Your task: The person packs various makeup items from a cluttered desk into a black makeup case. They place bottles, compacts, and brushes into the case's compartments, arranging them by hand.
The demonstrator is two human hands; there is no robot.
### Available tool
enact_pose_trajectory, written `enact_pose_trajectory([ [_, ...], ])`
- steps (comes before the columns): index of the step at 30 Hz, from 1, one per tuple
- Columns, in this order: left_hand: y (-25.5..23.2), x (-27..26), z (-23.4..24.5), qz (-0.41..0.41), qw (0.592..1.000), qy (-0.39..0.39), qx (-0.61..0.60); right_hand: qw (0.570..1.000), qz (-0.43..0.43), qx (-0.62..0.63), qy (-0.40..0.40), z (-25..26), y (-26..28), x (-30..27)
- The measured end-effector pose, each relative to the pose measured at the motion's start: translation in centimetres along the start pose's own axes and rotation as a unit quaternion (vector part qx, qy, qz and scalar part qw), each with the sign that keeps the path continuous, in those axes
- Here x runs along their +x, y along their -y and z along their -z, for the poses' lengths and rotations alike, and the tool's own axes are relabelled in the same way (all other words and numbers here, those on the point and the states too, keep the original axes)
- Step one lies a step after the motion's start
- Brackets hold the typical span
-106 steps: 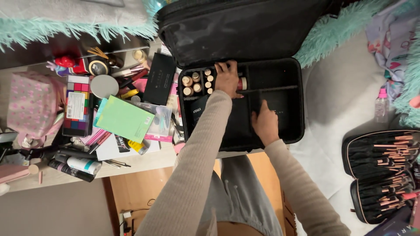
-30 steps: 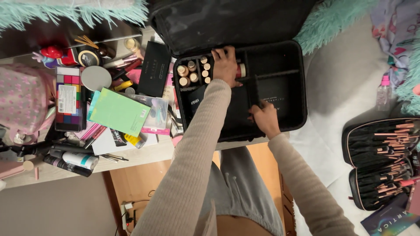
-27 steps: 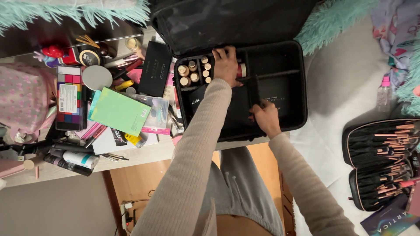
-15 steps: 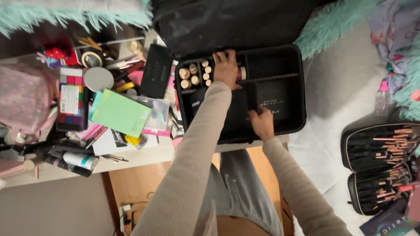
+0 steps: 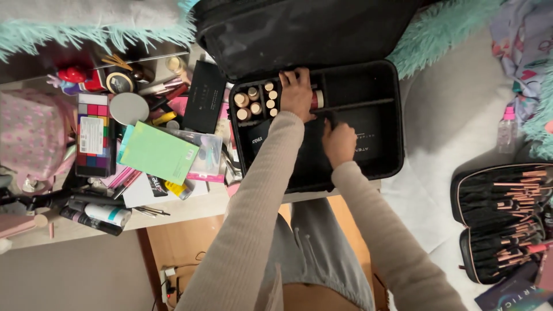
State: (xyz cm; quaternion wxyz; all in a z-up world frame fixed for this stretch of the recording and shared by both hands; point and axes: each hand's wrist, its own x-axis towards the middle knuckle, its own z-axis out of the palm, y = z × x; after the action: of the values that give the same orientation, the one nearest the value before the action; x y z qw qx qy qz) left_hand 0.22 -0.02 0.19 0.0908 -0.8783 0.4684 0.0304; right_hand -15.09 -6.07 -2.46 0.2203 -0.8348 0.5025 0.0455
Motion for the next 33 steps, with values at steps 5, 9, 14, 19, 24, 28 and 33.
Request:
enact_pose_trajectory([
  [5, -0.3, 0.2, -0.2, 0.016, 1.000, -0.021, 0.013, 1.000, 0.002, 0.002, 0.000, -1.5, -0.3, 1.1],
  [9, -0.6, 0.1, -0.7, 0.034, 0.997, -0.054, 0.036, 1.000, 0.005, -0.009, -0.002, -1.9, 0.3, 0.7],
  [14, -0.3, 0.6, -0.7, 0.040, 0.995, -0.081, 0.031, 0.998, 0.026, -0.026, -0.049, -5.7, -1.2, 2.7],
  [19, -0.4, 0.6, -0.7, 0.024, 0.998, -0.033, 0.049, 0.993, 0.074, -0.001, -0.094, -3.7, 0.3, 1.0],
  [24, -0.3, 0.7, -1.0, 0.018, 0.998, -0.032, 0.055, 0.959, 0.227, 0.006, -0.171, -4.2, -2.1, 1.3],
  [28, -0.5, 0.6, -0.7, 0.027, 0.997, -0.025, 0.064, 0.957, 0.240, -0.005, -0.162, -4.7, -3.6, 0.4],
  [33, -0.4, 0.9, 0.3, 0.031, 0.999, -0.004, 0.018, 0.960, 0.223, -0.003, -0.172, -5.2, -2.9, 0.9],
])
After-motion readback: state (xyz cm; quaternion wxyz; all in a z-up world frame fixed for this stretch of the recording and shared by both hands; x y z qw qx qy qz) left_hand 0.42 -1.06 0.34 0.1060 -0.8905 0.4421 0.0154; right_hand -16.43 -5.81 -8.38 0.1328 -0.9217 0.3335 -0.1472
